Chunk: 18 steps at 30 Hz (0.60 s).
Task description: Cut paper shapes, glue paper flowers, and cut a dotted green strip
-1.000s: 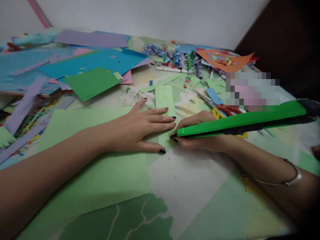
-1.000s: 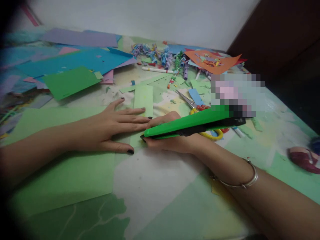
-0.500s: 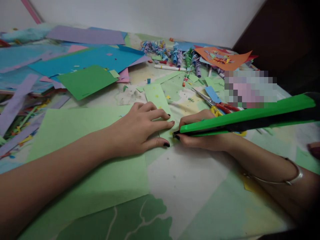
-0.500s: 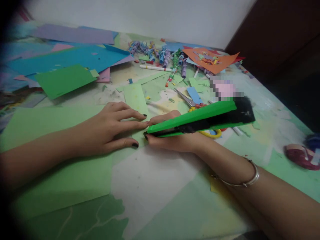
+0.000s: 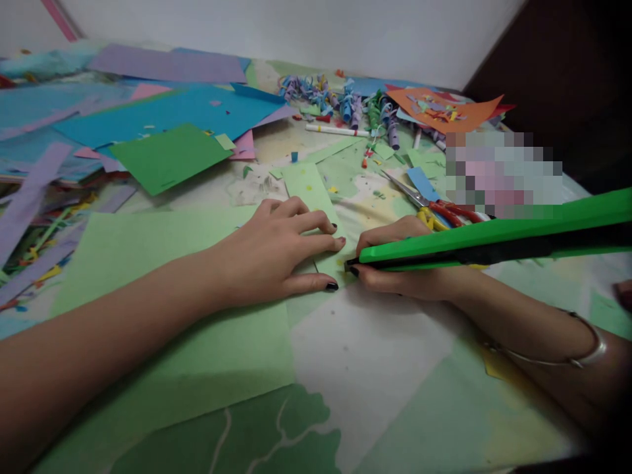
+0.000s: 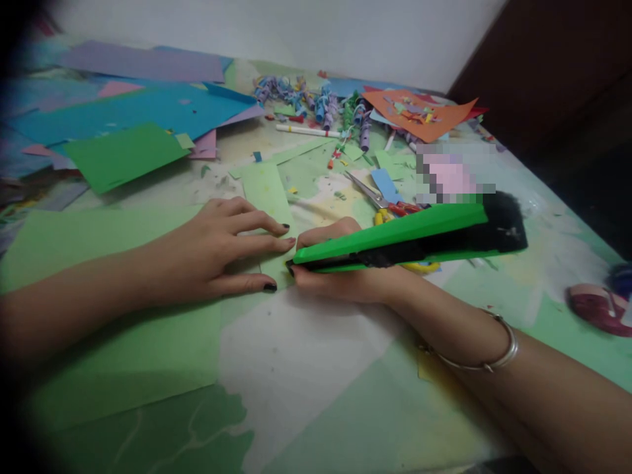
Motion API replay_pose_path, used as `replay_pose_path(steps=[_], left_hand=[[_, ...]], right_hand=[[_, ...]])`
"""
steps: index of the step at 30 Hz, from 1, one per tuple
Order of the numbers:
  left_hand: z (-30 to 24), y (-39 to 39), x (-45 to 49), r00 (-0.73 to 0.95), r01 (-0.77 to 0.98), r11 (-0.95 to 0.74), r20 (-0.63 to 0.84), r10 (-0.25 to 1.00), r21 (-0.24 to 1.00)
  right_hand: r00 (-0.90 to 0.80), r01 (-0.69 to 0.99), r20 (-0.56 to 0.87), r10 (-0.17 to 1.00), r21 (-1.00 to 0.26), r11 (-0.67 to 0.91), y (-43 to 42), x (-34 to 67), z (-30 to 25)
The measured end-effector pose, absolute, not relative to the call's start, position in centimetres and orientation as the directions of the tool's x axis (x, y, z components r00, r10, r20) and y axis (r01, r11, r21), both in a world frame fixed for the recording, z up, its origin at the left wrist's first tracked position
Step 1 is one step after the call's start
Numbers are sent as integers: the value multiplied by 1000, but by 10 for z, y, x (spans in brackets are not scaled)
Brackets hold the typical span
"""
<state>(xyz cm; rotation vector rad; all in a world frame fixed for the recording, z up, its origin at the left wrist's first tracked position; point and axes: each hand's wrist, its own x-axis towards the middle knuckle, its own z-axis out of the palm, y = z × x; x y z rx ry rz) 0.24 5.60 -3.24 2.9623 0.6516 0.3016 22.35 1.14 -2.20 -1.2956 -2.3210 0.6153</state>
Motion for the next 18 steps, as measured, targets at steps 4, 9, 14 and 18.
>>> replay_pose_path(steps=[4,9,14,18], left_hand=[[-31,55,3,888,410,-903,168,428,131],[-33,55,3,896,407,-908,151,418,101],[-36,62,6,930,329,-943,155,332,50],[-33,66,8,938,293,-956,191,289,4]], right_hand=[[-488,681,142,861,-555,477,12,224,-23],[-497,684,128,858,-550,479,12,223,-19],[-531,653,137,836,-563,507,13,224,-16],[-526,656,106,844,-581,482,13,225,-17]])
